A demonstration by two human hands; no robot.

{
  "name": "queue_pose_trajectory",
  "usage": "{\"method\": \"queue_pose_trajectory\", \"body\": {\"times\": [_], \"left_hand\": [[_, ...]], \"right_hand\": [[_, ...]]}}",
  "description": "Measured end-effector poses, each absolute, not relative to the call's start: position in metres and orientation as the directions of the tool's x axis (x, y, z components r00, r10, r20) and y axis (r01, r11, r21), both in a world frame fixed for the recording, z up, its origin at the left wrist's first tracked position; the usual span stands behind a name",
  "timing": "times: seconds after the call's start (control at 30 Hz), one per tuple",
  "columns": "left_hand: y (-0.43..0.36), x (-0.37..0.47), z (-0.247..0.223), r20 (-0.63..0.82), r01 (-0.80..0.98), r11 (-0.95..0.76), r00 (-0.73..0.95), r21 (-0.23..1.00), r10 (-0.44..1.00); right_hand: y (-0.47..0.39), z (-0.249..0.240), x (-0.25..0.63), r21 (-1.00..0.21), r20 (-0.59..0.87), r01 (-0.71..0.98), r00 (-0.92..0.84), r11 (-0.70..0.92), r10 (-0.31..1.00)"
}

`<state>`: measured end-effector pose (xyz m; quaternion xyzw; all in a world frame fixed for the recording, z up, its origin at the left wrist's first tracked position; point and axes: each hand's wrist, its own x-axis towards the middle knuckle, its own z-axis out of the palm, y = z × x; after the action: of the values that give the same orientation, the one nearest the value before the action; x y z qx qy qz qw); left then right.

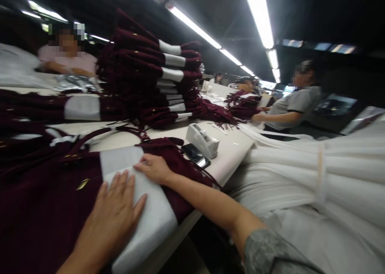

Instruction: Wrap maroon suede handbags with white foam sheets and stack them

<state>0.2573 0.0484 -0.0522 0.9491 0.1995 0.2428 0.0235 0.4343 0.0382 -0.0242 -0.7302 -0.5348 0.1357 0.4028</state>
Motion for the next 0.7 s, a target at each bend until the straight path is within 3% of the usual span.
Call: {"method": "queue_pose_trajectory", "body": {"times": [0.13, 0.4, 0.7], "left_hand": [[0.036, 0.26, -0.027, 0.386, 0.52, -0.851, 0.774, 0.066, 0.503], [0.033, 0.259, -0.027, 0.418, 0.466, -0.852, 0.742, 0.241, 0.524], [0.044, 0.263, -0.034, 0.268, 0.442, -0.897, 0.867, -0.024, 0.42]], "right_hand": [[0.043, -0.028, 0.433, -0.741, 0.267, 0.666, 0.404, -0.082, 0.875], [0.048, -0.03, 0.432, -0.737, 0.237, 0.66, 0.458, -0.149, 0.857], [0.054, -0.022, 0.432, -0.587, 0.162, 0.767, 0.424, -0.258, 0.891]]}}
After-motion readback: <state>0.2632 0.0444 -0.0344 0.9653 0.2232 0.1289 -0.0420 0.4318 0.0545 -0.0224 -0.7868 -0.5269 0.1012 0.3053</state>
